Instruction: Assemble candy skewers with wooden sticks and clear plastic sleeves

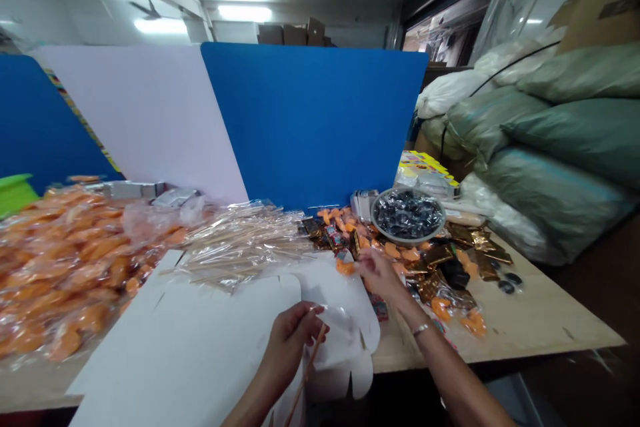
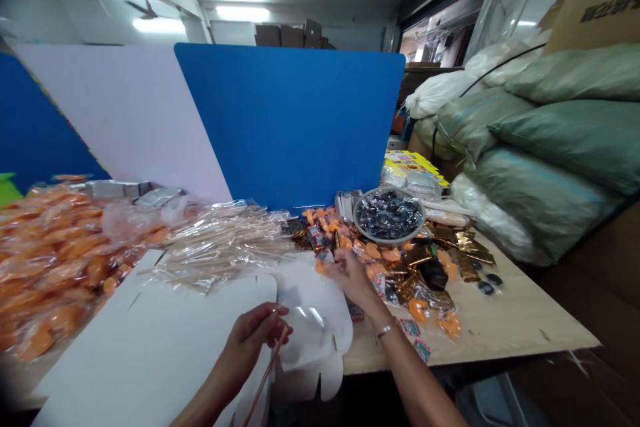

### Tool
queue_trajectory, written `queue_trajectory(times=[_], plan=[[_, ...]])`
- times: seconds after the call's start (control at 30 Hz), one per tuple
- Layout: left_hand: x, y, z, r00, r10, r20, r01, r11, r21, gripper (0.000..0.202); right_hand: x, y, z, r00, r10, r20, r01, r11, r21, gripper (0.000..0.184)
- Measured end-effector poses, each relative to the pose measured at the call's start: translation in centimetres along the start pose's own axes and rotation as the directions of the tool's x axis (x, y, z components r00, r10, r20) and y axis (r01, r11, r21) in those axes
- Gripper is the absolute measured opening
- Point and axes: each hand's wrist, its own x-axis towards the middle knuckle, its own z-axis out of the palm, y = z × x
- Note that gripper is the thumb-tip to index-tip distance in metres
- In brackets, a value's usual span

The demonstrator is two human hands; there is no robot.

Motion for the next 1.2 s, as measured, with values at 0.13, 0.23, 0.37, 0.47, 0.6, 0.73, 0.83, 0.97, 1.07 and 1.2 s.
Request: queue_trajectory(times=[0.13,0.23,0.37,0.47,0.6,0.73,0.83,0.97,1.07,1.2], plan=[[-0.2,-0.1,0.2,0.993,-0.037,0.112,0.044,0.997,-0.062,0.038,-2.2,-2.8,1.6,0.973,-0.041,0.227,-0.027,0.957,0.289,0.010],[-0.4,-0.2,0.0,0.988,-0.090,0.125,0.100,0.992,-0.076,0.038,-3.6,-5.4,2.1,0.982,-0.169,0.084,0.157,0.978,0.134,0.015],[-0.9,0.2,-0.8,0.987,-0.041,0.154,0.062,0.989,-0.133,0.031,-4.8,-6.5,1.8,0.857,-0.444,0.263,0.491,0.858,-0.150,0.022],[-1.1,0.6,-0.9,0.990,-0.003,0.144,0.031,0.982,-0.189,0.025,-5.2,-6.4,1.7,0.833,-0.450,0.322,0.503,0.859,-0.098,0.021],[-0.7,0.2,-0.9,0.976,-0.113,0.184,0.164,0.941,-0.297,0.031,-4.9,-6.0,1.7,0.943,-0.268,0.198,0.217,0.945,0.246,0.016],[-0.9,-0.9,-0.9,0.924,-0.221,0.313,0.307,0.916,-0.257,0.029,-5.2,-5.8,2.2,0.956,-0.158,0.247,0.058,0.927,0.371,0.008],[-1.8,-1.5,-0.6,0.960,-0.098,0.264,0.099,0.995,0.007,0.031,-6.2,-5.4,3.2,0.961,-0.080,0.266,-0.008,0.950,0.313,0.006],[-1.3,-1.7,-2.3,0.965,0.074,0.251,-0.205,0.809,0.551,0.031,-7.4,-2.1,2.9,0.930,0.136,0.343,-0.203,0.964,0.170,0.012],[2.1,-1.6,-6.7,0.928,0.321,0.188,-0.333,0.490,0.806,0.035,-8.0,2.5,0.0,0.908,0.398,0.130,-0.322,0.862,-0.391,0.016],[7.6,-1.8,-14.3,0.889,0.455,0.047,-0.066,0.026,0.997,0.039,-9.0,7.4,-4.0,0.851,0.523,-0.050,-0.436,0.651,-0.622,0.020]])
